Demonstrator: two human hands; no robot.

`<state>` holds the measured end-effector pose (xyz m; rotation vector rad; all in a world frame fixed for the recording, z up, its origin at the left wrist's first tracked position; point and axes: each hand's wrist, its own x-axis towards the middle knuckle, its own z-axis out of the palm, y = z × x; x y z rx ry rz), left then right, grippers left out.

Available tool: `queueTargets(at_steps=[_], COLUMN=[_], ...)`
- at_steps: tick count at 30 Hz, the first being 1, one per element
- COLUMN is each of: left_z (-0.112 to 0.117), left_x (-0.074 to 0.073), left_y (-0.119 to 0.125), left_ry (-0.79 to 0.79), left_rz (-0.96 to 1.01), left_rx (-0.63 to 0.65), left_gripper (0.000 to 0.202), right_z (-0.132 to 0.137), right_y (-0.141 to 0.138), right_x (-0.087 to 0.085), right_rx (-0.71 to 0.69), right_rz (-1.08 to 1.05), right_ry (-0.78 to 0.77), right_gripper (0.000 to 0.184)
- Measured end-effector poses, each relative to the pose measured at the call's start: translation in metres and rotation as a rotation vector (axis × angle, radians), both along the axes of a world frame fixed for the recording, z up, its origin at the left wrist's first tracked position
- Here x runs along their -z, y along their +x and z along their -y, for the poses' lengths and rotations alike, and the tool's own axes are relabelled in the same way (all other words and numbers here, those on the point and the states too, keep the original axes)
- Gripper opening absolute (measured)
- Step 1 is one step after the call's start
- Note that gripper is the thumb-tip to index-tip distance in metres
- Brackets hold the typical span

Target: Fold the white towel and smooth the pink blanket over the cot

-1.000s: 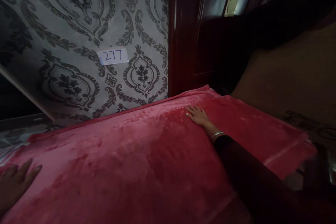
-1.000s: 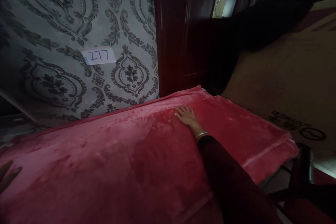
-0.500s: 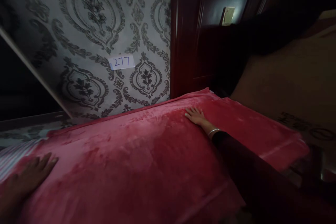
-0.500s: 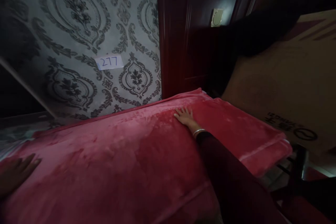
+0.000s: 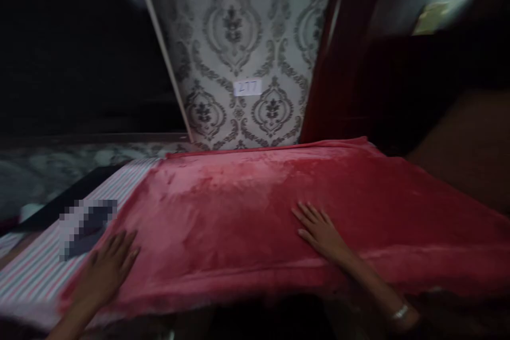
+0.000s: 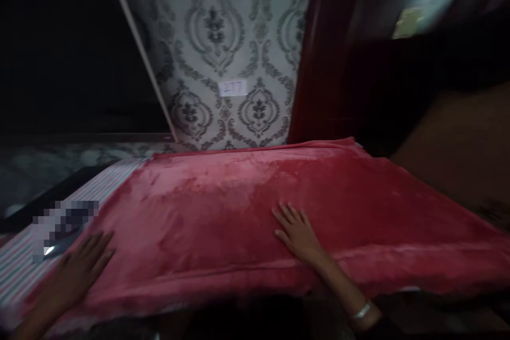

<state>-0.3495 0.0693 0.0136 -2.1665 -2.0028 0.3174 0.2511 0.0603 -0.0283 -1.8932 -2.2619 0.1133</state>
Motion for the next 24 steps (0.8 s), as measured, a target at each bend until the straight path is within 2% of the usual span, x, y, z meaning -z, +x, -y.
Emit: queueTargets(at_steps=[2,4,6,9,13,19,21,24], left_z=[0.019,0.027,0.029,0.033,0.047,0.074,0.081,0.084], left_x=[-0.005,-0.006,-0.005,-0.003,-0.001,0.007,0.007,0.005], left_y=[0.015,0.029,0.036,0.036,0.023,-0.004,-0.009,-0.013], left_ry=[0.082,0.212,0.296,0.29,0.274,0.382,0.44,0.523], left_rz=[0.049,0.134,0.196,0.272,0.362,0.553,0.645,0.775], left_rx=[-0.118,-0.222,-0.236,-0.238,-0.248,-0.271,-0.324,-0.469], left_gripper=[0.056,0.057,0.055,0.053,0.05,0.047,0.048,0.046], right_z=[0.007,0.01,0.01,0.01,0.01,0.012,0.013,0.012], right_y=[0.004,0.008,0.012,0.019,0.026,0.025,0.025,0.028], right_x=[0.015,0.028,0.039,0.047,0.049,0.044,0.042,0.044], right_rx=[0.018,0.019,0.011,-0.008,-0.049,-0.049,-0.058,-0.072], right_rz=[0.002,-0.029,-0.08,-0.147,-0.187,-0.203,-0.199,-0.194], right_ry=[0.081,0.159,0.234,0.292,0.298,0.296,0.306,0.35], right_gripper=[0.06,0.062,0.066,0.069,0.072,0.074,0.074,0.073])
